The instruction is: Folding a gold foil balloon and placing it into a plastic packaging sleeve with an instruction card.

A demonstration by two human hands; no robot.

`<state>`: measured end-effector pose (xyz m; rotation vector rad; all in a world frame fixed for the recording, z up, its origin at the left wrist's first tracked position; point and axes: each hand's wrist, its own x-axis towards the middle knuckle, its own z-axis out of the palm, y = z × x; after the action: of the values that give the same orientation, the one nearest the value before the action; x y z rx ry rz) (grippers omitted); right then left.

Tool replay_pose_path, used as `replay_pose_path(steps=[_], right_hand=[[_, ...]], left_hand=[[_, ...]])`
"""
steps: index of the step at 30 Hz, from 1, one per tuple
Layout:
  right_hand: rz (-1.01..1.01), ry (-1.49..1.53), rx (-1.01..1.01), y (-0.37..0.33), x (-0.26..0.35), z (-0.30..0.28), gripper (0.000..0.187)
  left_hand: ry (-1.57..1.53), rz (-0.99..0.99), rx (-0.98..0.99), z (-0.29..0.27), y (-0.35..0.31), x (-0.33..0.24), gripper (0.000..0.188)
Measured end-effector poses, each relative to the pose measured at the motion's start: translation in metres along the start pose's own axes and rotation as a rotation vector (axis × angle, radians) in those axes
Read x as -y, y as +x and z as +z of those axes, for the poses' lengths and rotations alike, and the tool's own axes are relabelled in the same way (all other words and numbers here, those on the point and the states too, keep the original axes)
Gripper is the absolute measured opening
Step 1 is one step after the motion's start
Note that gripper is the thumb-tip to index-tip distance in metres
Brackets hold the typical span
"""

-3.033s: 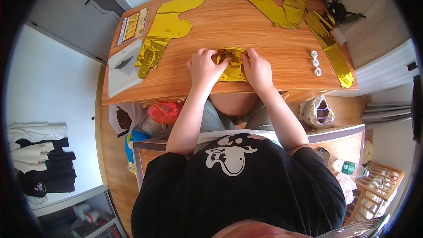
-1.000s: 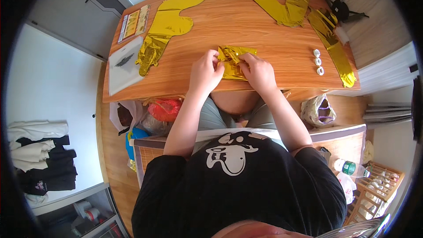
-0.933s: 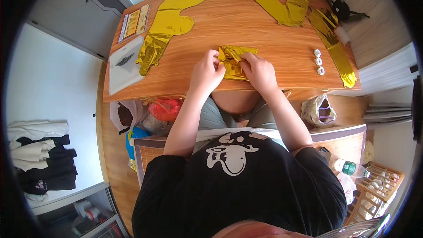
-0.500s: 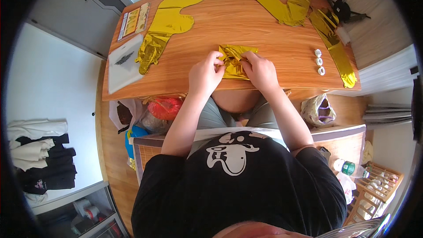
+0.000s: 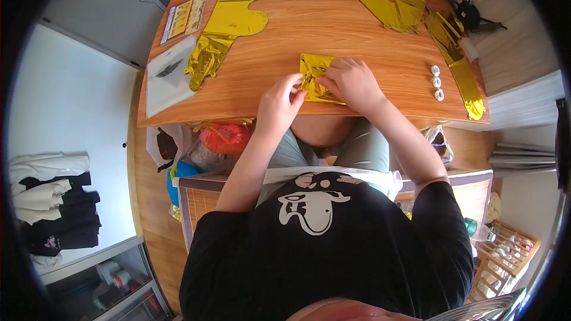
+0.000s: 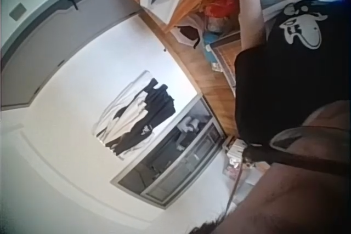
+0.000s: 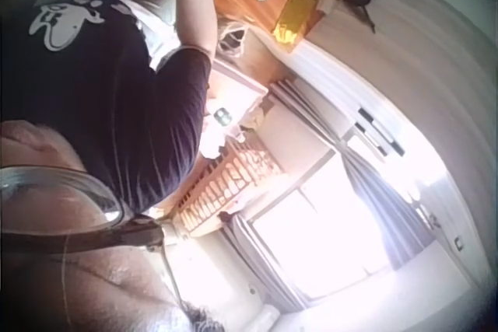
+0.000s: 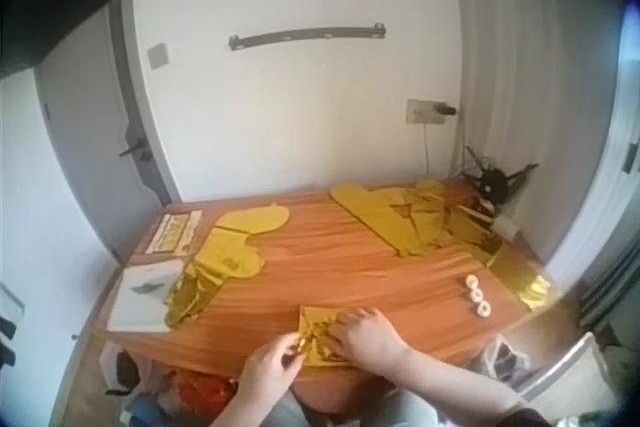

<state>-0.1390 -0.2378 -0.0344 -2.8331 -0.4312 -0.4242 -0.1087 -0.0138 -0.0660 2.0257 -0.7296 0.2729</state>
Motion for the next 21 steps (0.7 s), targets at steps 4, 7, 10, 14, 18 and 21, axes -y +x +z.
replay_pose_path(steps=[4, 7, 10, 14, 18, 21], right_hand=[[-0.185, -0.066, 0.045, 0.021, -0.005, -0.001, 0.019], [-0.355, -0.084, 0.035, 0.027, -0.01, 0.006, 0.027], [-0.537, -0.113, -0.011, 0.028, -0.015, 0.016, 0.037], [-0.586, -0.065, 0.077, 0.029, -0.017, 0.019, 0.043], [-0.562, -0.018, 0.08, 0.027, -0.016, 0.016, 0.041], [-0.567, -0.015, 0.059, 0.024, -0.016, 0.016, 0.042]], left_hand=[[0.054, -0.007, -0.013, 0.0, -0.006, 0.002, 0.031], [0.161, 0.083, -0.019, 0.0, -0.009, 0.006, 0.023], [0.197, 0.267, -0.045, -0.002, -0.014, 0.01, 0.022], [0.28, 0.318, 0.007, -0.011, -0.031, 0.009, 0.029], [0.536, 0.282, -0.035, -0.015, -0.051, 0.006, 0.036], [0.559, 0.262, -0.041, -0.014, -0.054, 0.007, 0.038]])
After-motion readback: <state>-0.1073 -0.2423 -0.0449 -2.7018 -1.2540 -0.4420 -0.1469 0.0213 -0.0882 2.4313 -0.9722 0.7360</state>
